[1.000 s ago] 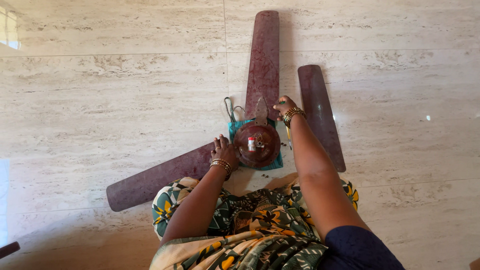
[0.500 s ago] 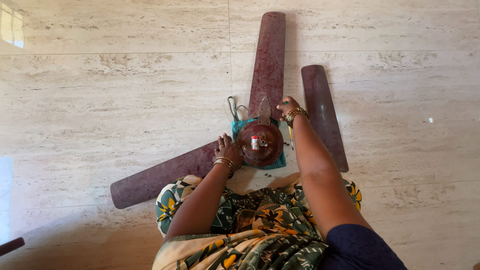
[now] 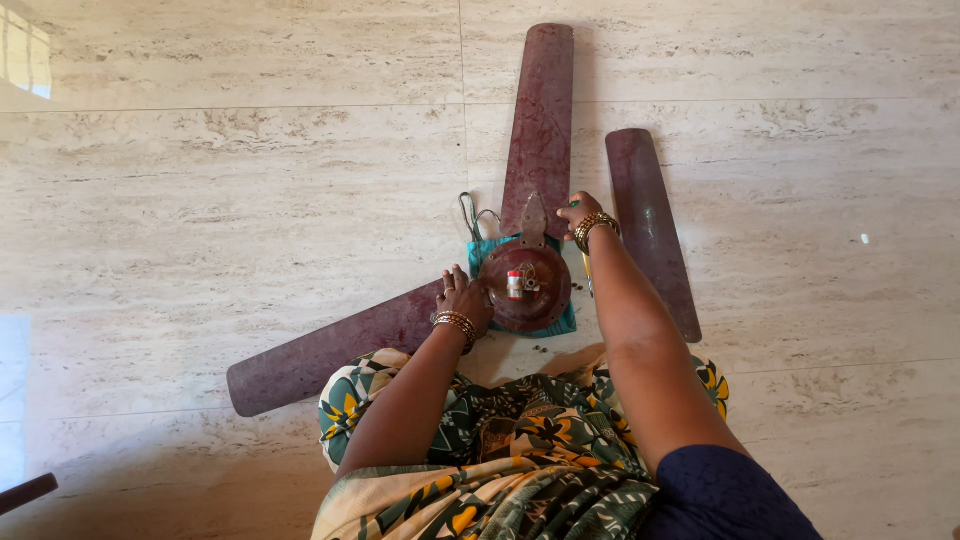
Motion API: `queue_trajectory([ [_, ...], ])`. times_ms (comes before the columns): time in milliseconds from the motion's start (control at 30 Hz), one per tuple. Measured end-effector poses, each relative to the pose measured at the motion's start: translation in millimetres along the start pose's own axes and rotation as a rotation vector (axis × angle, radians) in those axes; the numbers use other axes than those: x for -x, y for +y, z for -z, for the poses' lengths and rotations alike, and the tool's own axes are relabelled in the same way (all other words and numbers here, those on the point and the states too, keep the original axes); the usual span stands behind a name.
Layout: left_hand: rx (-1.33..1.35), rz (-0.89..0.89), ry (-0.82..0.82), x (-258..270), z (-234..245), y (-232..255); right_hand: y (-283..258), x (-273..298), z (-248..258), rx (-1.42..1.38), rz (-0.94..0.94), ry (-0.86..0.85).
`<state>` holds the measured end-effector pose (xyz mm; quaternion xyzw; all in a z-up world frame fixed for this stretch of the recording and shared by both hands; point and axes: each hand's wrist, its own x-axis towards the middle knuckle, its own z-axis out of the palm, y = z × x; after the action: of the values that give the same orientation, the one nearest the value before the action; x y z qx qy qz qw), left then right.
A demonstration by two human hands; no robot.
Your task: The person sits on the floor and attaches two fan blades to the central hub of a ceiling fan using a screwdriver. They tighten the screws on each blade to secure them in place.
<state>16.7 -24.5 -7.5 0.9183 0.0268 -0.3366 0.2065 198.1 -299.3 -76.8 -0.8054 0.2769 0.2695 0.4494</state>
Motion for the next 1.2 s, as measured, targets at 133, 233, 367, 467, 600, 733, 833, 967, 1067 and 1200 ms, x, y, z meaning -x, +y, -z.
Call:
queue_trajectory([
  [133,-0.004,-0.006,-0.017,1.2,4.1,1.4,-3.6,7.4,1.3,-0.009,-0.004,0.004],
  [233,0.004,-0.010,-0.025,2.7,5.5,1.1,-5.8,14.8,3.2,0.068,-0.016,0.020],
  [367,0.015,-0.013,-0.017,0.2,3.7,-0.9,-7.8,20.6,8.1,0.052,-0.023,-0.006],
  [467,0.021,0.006,-0.030,-5.8,-1.7,-3.4,-6.0,25.0,16.2,0.005,-0.017,-0.018],
  [600,0.073,-0.003,0.001,-15.9,-11.8,-8.4,4.9,37.5,31.5,0.019,0.085,0.041],
  [733,0.072,-0.003,-0.016,-23.3,-16.7,-13.2,35.4,59.7,44.9,0.050,0.255,0.109],
  [833,0.103,-0.060,0.152,-20.8,-3.5,-11.9,67.0,80.9,53.7,0.143,0.373,0.183],
  [967,0.296,-0.132,0.455,19.7,21.0,-5.5,109.0,123.9,49.0,0.383,0.708,0.263],
  [1067,0.374,-0.194,0.588,52.7,38.7,6.6,136.5,161.4,34.0,0.711,0.404,-0.001],
  [1200,0.333,-0.282,0.195,83.0,16.0,25.5,150.9,180.0,6.9,0.977,0.479,-0.226],
])
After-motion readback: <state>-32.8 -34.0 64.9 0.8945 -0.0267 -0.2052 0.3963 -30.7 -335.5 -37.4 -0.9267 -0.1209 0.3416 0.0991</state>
